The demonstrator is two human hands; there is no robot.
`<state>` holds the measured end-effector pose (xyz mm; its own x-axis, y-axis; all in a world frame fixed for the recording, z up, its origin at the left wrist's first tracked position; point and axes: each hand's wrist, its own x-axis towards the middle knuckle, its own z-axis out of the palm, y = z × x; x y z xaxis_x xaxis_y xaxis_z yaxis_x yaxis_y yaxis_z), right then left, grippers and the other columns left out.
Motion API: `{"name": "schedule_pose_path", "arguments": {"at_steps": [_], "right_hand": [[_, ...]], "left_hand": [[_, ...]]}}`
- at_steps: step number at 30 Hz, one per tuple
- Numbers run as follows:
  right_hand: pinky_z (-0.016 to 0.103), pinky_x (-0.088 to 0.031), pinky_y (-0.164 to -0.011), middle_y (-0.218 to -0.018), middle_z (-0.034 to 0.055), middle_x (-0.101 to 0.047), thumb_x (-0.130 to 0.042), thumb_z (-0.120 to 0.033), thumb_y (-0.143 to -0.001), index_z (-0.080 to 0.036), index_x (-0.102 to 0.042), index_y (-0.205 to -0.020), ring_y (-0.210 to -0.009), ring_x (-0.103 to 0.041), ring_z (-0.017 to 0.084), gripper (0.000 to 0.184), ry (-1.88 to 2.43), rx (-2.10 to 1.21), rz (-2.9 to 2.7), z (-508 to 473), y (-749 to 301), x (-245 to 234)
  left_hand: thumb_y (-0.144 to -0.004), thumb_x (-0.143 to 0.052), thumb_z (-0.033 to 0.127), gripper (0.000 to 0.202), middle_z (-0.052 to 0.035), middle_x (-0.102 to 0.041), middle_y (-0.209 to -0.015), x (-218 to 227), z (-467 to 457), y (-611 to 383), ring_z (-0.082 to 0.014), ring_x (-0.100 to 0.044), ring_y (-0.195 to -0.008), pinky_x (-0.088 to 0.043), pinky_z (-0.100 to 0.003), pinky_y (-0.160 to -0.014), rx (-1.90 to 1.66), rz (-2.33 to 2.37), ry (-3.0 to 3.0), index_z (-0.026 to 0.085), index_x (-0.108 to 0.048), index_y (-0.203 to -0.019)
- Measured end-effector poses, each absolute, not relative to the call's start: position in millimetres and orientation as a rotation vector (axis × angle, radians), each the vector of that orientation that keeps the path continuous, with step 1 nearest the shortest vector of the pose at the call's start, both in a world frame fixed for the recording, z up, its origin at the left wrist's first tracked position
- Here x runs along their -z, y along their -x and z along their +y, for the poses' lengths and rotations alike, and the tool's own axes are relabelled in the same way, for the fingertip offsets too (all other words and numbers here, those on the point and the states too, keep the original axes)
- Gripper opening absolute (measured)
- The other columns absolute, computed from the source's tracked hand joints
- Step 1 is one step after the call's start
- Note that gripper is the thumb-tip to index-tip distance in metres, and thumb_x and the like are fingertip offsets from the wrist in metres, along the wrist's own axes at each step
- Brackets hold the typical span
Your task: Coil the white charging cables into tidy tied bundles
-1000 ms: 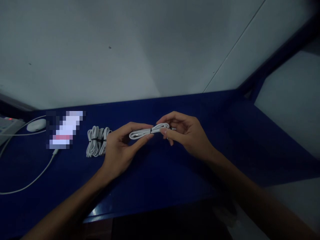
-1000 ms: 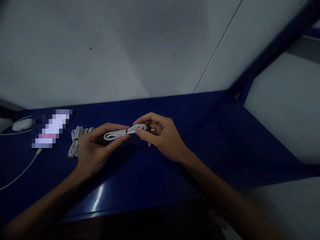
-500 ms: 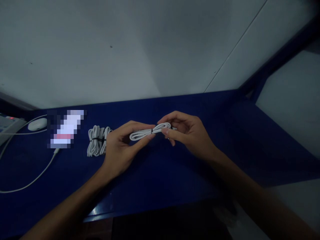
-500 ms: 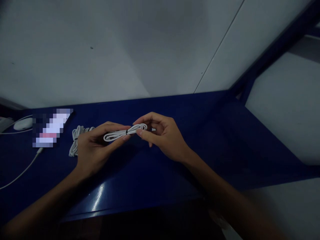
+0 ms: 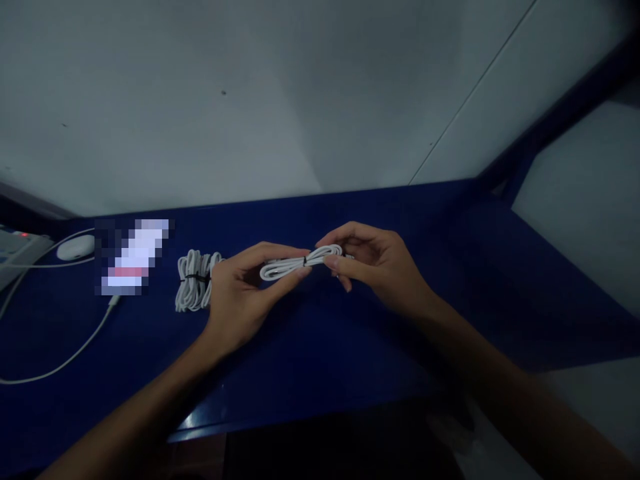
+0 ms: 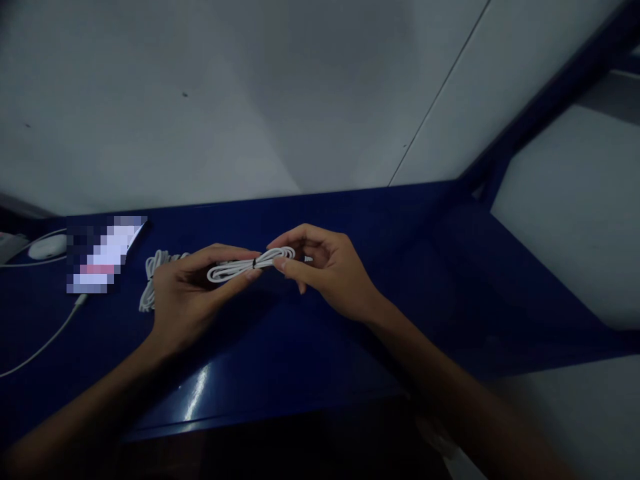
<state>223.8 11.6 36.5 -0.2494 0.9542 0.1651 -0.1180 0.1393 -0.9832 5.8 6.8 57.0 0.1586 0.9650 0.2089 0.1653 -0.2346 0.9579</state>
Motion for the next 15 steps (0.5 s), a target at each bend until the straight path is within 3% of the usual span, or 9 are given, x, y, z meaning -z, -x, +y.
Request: {"name": "schedule_pose_path", "arguments": {"at_steps": [8, 12, 15], "right_hand": [[0.027, -0.054, -0.052, -0.092, 0.0032, -0.076, -0.086, -0.034, -0.091, -0.021, -0.08, -0.105, -0.062, -0.061, 0.012, 0.02, 0.874, -1.313, -1.396, 13.8, -224.2, -32.8], [0.028, -0.053, -0.052, -0.089, 0.0025, -0.074, -0.086, -0.034, -0.091, -0.021, -0.08, -0.106, -0.061, -0.061, 0.012, 0.021, 0.883, -1.279, -1.375, 14.7, -224.8, -31.7], [0.028, -0.053, -0.051, -0.086, 0.0022, -0.073, -0.085, -0.035, -0.092, -0.021, -0.079, -0.106, -0.062, -0.062, 0.013, 0.021, 0.886, -1.274, -1.364, 14.8, -225.5, -31.5]], "left_hand": [[-0.086, -0.089, 0.03, 0.012, -0.0057, -0.083, -0.104, -59.5, 8.2, -1.0, -0.0241, -0.076, -0.095, -0.06, -0.04, -0.093, -1.098, 1.108, -1.592, 0.028, -0.088, -0.098], [-0.086, -0.09, 0.032, 0.028, -0.0066, -0.083, -0.11, -58.2, 10.1, 0.0, -0.025, -0.078, -0.101, -0.061, -0.044, -0.101, -1.104, 1.067, -1.487, 0.025, -0.085, -0.112], [-0.085, -0.091, 0.033, 0.03, -0.0066, -0.084, -0.109, -58.0, 11.8, 0.3, -0.0254, -0.079, -0.102, -0.061, -0.047, -0.104, -1.1, 1.03, -1.423, 0.024, -0.084, -0.112]]}}
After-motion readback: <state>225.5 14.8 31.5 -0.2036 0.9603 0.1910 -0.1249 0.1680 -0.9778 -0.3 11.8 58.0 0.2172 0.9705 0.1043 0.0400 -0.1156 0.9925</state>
